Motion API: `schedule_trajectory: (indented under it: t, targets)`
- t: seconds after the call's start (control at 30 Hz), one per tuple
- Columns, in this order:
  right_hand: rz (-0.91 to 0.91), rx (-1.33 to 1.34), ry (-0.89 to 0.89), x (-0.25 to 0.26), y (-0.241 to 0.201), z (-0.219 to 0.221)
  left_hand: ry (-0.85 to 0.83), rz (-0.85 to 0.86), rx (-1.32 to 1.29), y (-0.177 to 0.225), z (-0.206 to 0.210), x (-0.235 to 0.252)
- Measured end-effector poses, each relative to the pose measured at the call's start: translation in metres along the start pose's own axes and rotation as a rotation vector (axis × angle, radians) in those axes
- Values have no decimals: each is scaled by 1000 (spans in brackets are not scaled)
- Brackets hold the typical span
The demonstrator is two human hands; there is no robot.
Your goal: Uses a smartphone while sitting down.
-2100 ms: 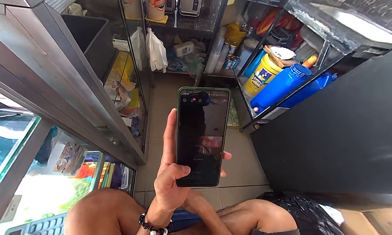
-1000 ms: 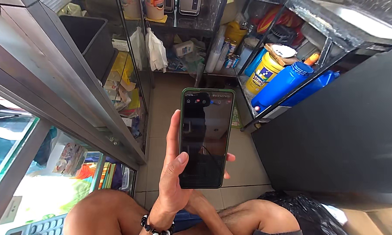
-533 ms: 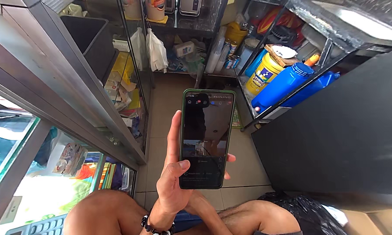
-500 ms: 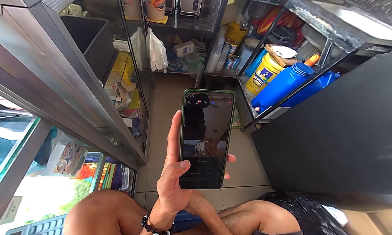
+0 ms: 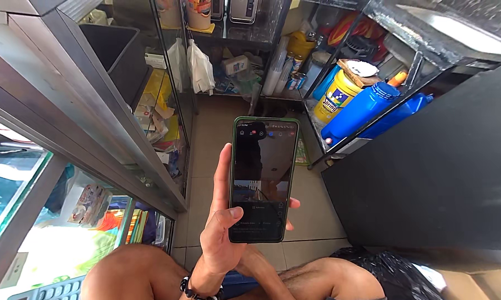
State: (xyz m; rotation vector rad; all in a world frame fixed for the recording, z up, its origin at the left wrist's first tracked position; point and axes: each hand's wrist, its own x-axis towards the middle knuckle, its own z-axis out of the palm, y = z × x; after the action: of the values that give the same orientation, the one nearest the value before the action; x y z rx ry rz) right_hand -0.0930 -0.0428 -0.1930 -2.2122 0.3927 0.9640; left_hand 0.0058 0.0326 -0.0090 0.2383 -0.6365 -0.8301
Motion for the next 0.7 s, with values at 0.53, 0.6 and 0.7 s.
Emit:
schedule_trajectory:
  t: [0.53, 0.6, 0.7]
  targets:
    - [1, 15, 8, 4, 4, 4, -1, 7, 6, -1, -3, 0]
    - [-4, 11, 10, 5, 6, 5, -6, 9, 8, -2, -3, 0]
    - [0, 7, 9, 6, 5, 5, -8, 5, 12, -2, -4, 0]
